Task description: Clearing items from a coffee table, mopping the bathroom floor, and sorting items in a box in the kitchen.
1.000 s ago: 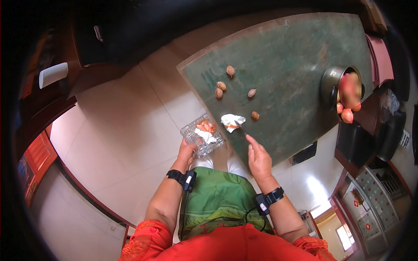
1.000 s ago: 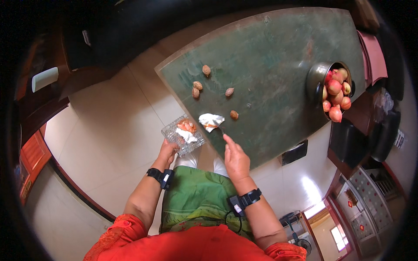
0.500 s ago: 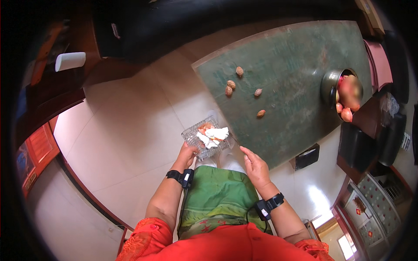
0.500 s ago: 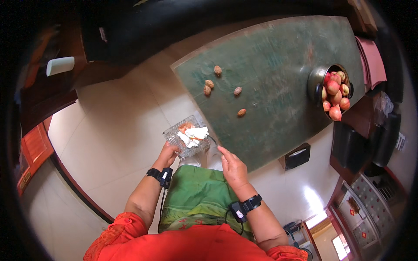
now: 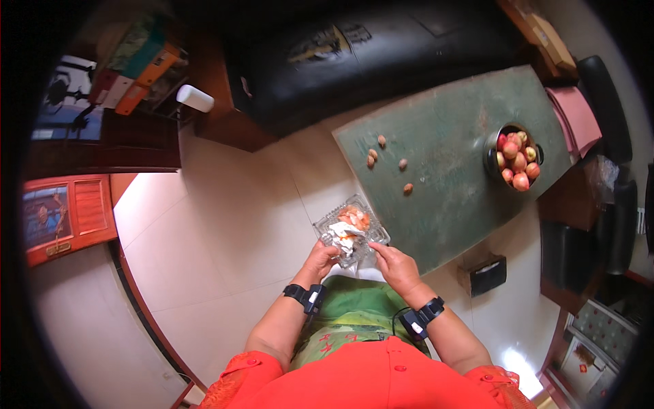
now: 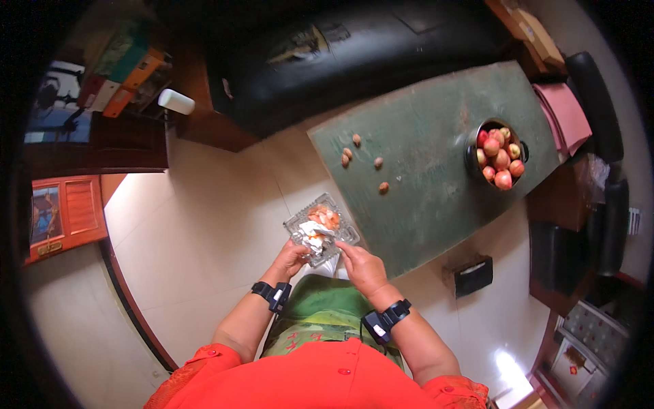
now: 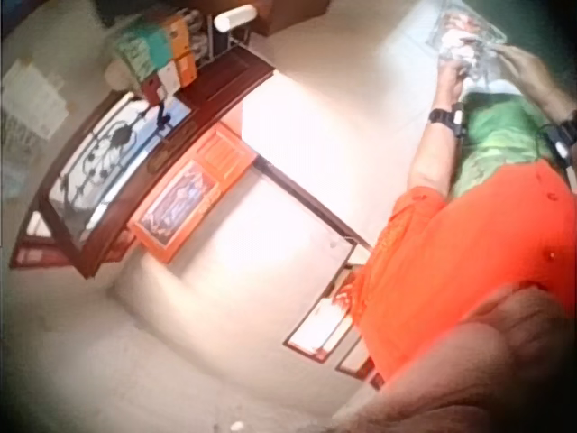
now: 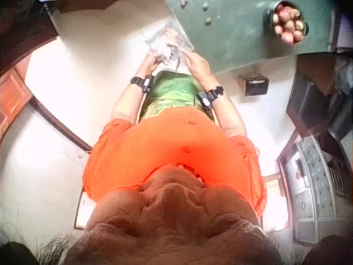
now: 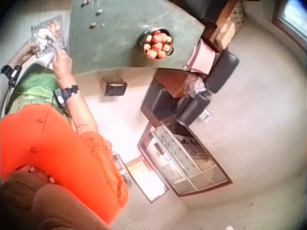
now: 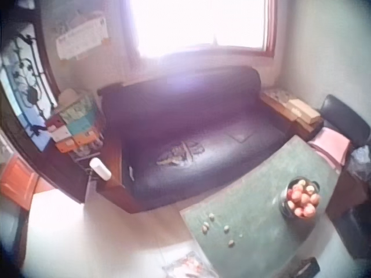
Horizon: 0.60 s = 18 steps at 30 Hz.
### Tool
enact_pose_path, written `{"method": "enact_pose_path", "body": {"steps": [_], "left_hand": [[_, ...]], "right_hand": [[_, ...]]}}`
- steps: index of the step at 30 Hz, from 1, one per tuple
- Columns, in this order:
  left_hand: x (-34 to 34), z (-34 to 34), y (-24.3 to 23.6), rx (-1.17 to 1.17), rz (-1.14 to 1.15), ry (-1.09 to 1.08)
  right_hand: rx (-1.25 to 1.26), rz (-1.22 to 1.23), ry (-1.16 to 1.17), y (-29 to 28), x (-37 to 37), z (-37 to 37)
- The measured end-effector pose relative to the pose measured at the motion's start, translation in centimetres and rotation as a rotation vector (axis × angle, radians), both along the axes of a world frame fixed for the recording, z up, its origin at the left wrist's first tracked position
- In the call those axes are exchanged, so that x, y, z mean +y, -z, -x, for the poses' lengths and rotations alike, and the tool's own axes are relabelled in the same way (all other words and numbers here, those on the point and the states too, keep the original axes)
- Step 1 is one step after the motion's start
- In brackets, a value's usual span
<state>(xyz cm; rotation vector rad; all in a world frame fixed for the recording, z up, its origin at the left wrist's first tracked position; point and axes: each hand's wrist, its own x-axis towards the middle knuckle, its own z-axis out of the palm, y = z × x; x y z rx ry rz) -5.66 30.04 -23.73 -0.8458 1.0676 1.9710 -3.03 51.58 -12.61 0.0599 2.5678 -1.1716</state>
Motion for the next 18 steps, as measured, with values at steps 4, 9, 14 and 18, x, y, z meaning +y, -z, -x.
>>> {"method": "enact_pose_path", "body": {"steps": [4, 9, 14, 18], "left_hand": [[-0.4, 0.0, -5.6, 0.038, -0.005, -0.051], [-2.5, 0.3, -10.5, 0.053, -0.022, -0.124], [-7.9, 1.4, -13.1, 0.075, 0.024, -0.227], [-13.4, 2.5, -13.4, 0.094, 0.058, -0.311]], "right_hand": [[0.148, 0.064, -0.011, -5.3, 1.7, 0.9], [-0.083, 0.456, 0.185, -11.8, 6.4, 3.9], [-0.193, 0.855, 0.503, -15.7, 9.4, 6.4], [-0.148, 0.868, 0.615, -14.9, 9.6, 7.4]]}}
